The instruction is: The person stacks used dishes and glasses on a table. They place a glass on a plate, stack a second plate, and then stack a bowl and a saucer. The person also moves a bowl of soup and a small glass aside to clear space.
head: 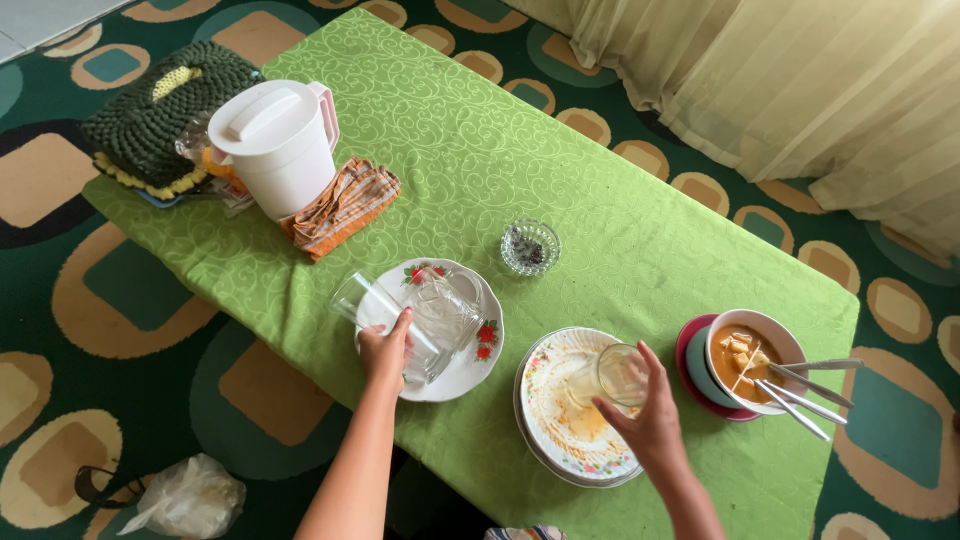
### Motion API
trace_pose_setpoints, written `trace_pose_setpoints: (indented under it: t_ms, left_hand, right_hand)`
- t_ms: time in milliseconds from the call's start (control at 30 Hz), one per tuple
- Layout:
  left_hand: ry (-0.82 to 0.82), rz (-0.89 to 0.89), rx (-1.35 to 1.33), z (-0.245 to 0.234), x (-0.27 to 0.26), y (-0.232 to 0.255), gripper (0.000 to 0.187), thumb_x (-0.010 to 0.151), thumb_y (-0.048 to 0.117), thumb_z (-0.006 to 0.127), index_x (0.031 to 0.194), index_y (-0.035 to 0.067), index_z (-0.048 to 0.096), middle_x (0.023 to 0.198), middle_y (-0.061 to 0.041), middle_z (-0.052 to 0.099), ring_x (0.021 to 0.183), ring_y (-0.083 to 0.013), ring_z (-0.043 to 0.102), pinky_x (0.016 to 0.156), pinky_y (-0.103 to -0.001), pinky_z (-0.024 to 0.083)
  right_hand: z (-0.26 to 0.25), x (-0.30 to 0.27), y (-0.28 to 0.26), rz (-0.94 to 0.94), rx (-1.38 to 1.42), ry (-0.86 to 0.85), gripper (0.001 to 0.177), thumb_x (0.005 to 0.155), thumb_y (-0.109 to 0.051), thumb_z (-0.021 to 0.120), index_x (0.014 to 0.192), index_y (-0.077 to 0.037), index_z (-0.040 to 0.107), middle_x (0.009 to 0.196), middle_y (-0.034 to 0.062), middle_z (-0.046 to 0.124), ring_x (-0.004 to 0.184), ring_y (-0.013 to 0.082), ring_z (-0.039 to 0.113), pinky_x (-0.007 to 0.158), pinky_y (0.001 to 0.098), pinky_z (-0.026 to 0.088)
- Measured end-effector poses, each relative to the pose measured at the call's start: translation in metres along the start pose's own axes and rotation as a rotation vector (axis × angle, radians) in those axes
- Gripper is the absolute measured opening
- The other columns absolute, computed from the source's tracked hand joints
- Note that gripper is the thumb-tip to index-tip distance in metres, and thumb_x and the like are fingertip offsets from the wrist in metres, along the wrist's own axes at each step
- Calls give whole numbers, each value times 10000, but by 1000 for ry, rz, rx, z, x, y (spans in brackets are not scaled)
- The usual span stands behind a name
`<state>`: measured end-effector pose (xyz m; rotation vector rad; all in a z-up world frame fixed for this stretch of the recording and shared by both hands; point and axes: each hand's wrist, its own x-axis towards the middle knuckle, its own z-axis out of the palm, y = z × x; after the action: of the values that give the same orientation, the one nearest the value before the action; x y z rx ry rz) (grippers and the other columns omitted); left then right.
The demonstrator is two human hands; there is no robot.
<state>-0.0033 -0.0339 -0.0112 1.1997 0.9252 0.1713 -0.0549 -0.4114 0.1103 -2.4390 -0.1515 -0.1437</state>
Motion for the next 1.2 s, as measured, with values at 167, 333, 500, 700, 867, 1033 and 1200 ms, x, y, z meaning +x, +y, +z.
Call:
trace_pose_setpoints:
  t_ms: [167, 333, 500, 700, 867, 1033, 1200]
  left_hand:
    - [9, 22, 3, -7, -3, -1, 687, 813, 357, 845, 1214, -19, 434, 761, -81, 628, 602, -128, 537, 487, -288, 428]
    - [-17, 58, -18, -16, 7, -8, 690, 809, 369, 843, 1236, 13, 433, 785, -72, 631, 608, -123, 541, 501, -285, 443]
    - [-70, 123, -46, -15, 18, 0, 585, 809, 303, 852, 1142, 13, 469, 742, -50, 604, 513, -112, 457, 422, -296, 348]
    - [-138, 157, 154, -16, 22, 18, 315, 820, 271, 822, 710, 42, 636, 576, -22, 586, 443, -116, 506, 398, -292, 380]
    - [-110, 181, 345, -16, 26, 23, 453, 805, 388, 844, 669, 2, 649, 551, -50, 616, 429, -143, 563, 416, -297, 433]
    - [-118, 185, 642, -25, 28, 36, 559, 782, 542, 828, 659, 12, 699, 525, -106, 630, 398, -178, 592, 403, -304, 462]
    - [-218, -81, 540, -28, 37, 54, 695, 759, 524, 869, 746, -141, 665, 620, -205, 673, 443, -234, 629, 373, -334, 445]
  right_hand:
    - [0, 13, -31, 82, -14, 45, 1042, 699, -234, 872, 1526, -65, 261, 1341, 188, 582, 1225, 313, 619, 940, 404, 612]
    - [0, 45, -60, 291, 151, -21, 962, 769, -265, 827, 1532, -31, 290, 1340, 168, 614, 1177, 290, 668, 910, 409, 611]
    - [79, 60, -80, 435, 540, -154, 944, 743, -335, 843, 1480, 14, 366, 1320, 249, 608, 1181, 321, 645, 962, 394, 592]
    - [135, 41, -85, 514, 671, -115, 978, 724, -334, 875, 1432, 48, 320, 1295, 292, 579, 1174, 328, 651, 947, 391, 554]
    - [147, 31, -95, 531, 730, -48, 970, 738, -316, 864, 1435, 44, 293, 1312, 278, 554, 1170, 313, 639, 967, 397, 533]
    - [150, 21, -104, 503, 660, -52, 956, 748, -339, 853, 1456, 17, 317, 1337, 236, 560, 1194, 311, 613, 967, 414, 530]
    - [149, 28, -100, 374, 619, -165, 958, 755, -344, 835, 1488, 8, 330, 1415, 186, 503, 1218, 317, 598, 987, 424, 532]
